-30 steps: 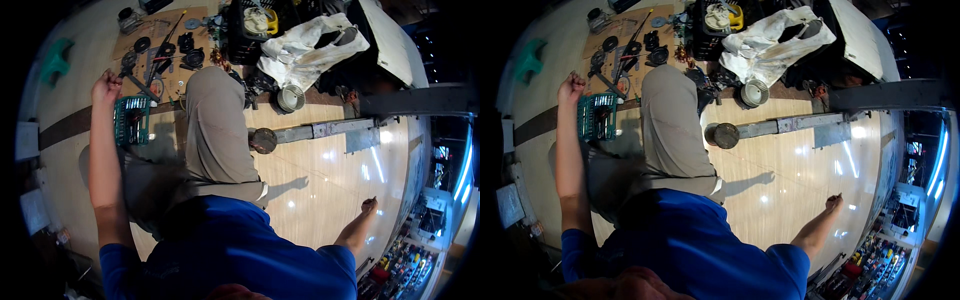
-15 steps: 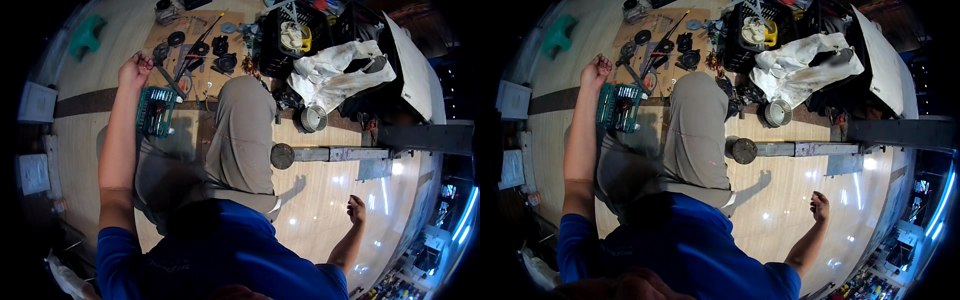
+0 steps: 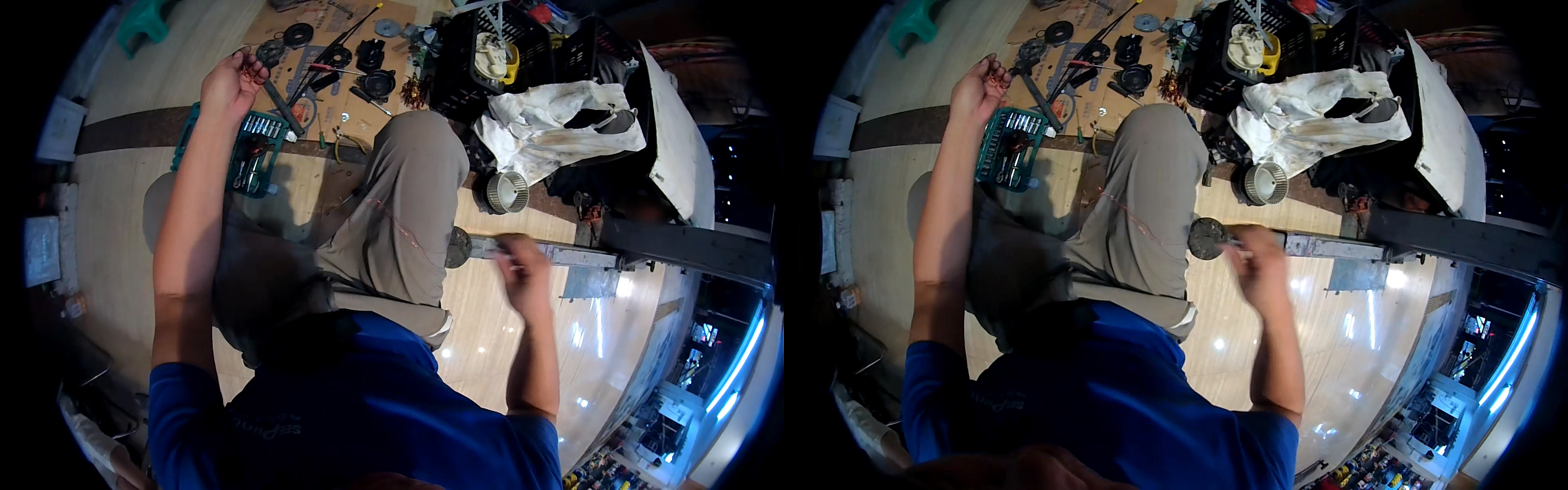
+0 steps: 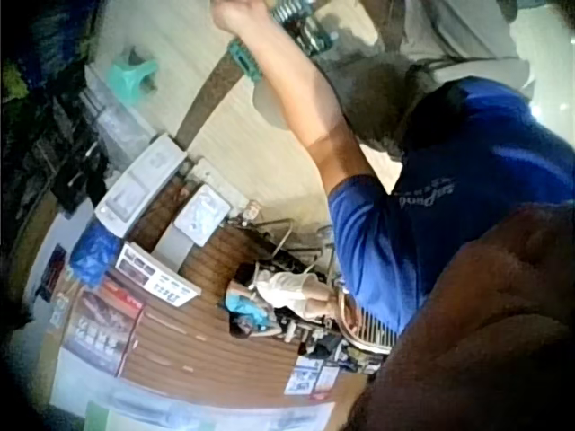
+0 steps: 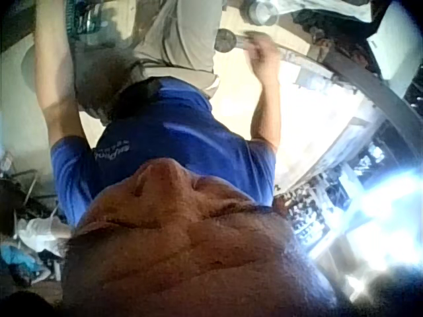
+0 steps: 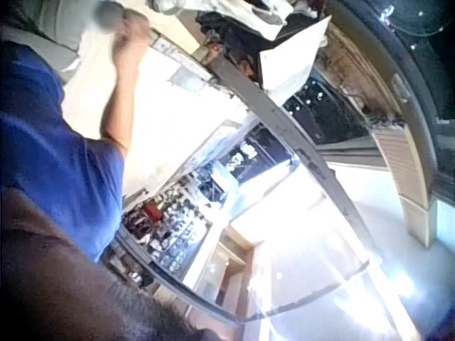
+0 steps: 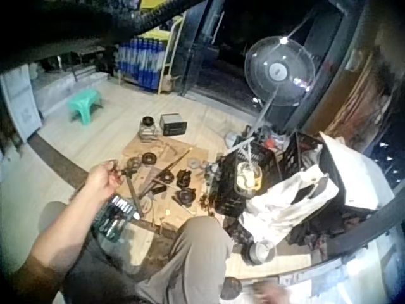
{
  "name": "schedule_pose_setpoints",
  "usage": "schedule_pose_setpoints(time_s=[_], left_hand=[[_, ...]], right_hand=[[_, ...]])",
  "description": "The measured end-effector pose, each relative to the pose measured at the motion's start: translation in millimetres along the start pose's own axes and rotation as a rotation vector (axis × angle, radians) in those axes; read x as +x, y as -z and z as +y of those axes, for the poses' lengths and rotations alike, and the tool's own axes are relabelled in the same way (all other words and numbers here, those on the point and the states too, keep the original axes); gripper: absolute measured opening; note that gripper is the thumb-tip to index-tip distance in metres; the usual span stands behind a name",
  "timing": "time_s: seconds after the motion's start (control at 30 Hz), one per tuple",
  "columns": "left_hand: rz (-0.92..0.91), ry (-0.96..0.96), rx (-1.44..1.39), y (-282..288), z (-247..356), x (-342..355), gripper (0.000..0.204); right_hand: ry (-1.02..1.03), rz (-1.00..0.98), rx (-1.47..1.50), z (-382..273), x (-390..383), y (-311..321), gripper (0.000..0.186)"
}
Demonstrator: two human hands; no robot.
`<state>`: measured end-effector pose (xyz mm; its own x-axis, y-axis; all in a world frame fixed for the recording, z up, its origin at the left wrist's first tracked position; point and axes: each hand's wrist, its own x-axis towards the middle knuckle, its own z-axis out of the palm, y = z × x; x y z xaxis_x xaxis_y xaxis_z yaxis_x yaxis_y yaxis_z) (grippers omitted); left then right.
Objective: The person works on a circuit board and various mechanical components, using pliers to manipulate wires and then assembling parts of a motor or pump assembly by hand.
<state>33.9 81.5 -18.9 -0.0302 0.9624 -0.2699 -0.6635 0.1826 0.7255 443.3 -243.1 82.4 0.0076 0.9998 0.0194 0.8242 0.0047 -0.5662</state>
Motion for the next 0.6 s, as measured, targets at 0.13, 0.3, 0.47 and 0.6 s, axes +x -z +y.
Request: schedule_pose_setpoints(time_s=[0.13, 0.3, 0.47, 0.6], left_hand=[[-0.035, -0.022, -0.020, 1, 2, -7, 0.021], [-0.012, 0.013, -0.058, 6, 12, -11, 0.019], [0.086, 0.051, -0.040, 17, 20, 0, 0.018], [0.175, 0.049, 0.001, 36, 17, 17, 0.012]], right_hand=[[0.299, -0.094, -0.107, -44, 31, -52, 0.043], [0.116, -0.144, -0.070, -37, 33, -66, 0.020], [-0.009, -0.046, 0.320, -1, 15, -21, 0.005], [-0.156, 0.256, 0.928, 46, -18, 22, 0.006]])
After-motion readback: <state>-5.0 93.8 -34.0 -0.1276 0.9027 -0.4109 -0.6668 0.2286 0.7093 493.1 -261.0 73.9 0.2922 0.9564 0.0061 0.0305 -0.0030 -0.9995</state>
